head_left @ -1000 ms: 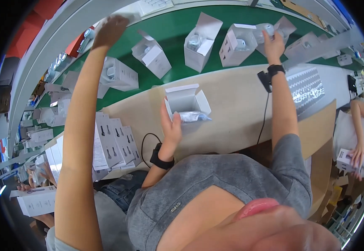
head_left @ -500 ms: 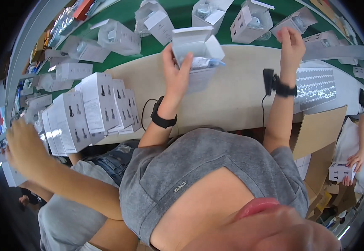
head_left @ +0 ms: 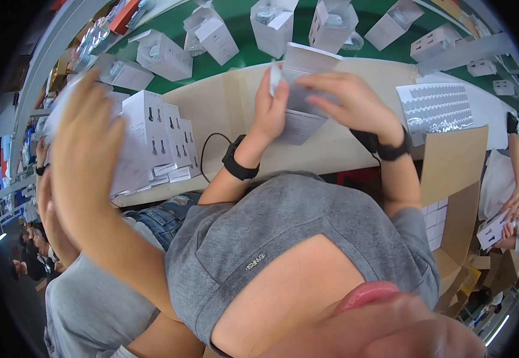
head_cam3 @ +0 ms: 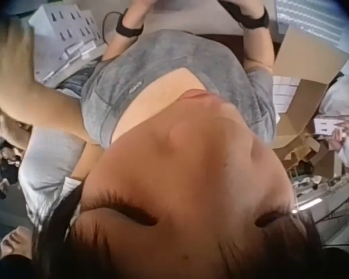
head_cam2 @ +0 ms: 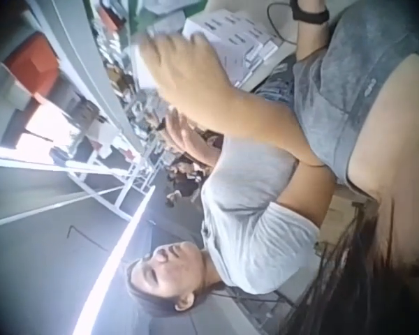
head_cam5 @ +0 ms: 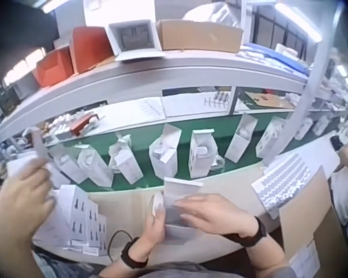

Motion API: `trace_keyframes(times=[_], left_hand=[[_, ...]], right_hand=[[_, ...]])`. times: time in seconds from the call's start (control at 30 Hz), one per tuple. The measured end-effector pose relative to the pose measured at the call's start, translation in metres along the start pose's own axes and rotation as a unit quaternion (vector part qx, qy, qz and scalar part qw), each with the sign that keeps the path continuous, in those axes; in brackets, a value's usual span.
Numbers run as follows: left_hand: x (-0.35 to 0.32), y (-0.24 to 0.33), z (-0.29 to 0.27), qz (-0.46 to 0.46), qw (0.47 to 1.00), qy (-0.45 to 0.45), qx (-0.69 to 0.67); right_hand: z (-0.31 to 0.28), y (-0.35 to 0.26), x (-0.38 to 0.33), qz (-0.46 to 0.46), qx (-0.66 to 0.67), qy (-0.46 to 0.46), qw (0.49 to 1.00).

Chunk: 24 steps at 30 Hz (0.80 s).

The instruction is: The recorder is packaging small components into individual white boxes and then placing them into larger cardboard shipping boxes.

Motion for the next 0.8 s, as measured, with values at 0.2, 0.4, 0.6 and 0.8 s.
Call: trace_keyframes(times=[0.2, 0.4, 0.6, 0.8], left_hand=[[0.016, 0.000, 0.001, 0.080, 0.994, 0.042, -0.054], [0.029, 0.064, 0.042, 0.289, 0.949, 0.032, 0.125], [0.015, -0.026, 0.043, 0.094, 0.976, -0.062, 0.186], [-0.014, -0.065, 0.045, 0.002, 0.962, -0.164, 0.219]], right_hand=[[-0.034, 0.013, -0.038, 0.102, 0.023, 0.252, 0.962], [-0.062, 0.111, -0.061, 0.259, 0.198, 0.274, 0.905], [-0.110, 0.230, -0.025, 0.215, 0.063, 0.490, 0.843], [-0.063, 0.313, 0.029, 0.227, -0.098, 0.455, 0.855]])
Point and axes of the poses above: each hand's wrist, its own x-axis towards the middle knuckle, its own z-axis out of the palm, y = z × x, the point moved 8 cm from there along x, towards the middle knuckle, and after that the axes turned 1 degree about -z, right-handed, at the moved point
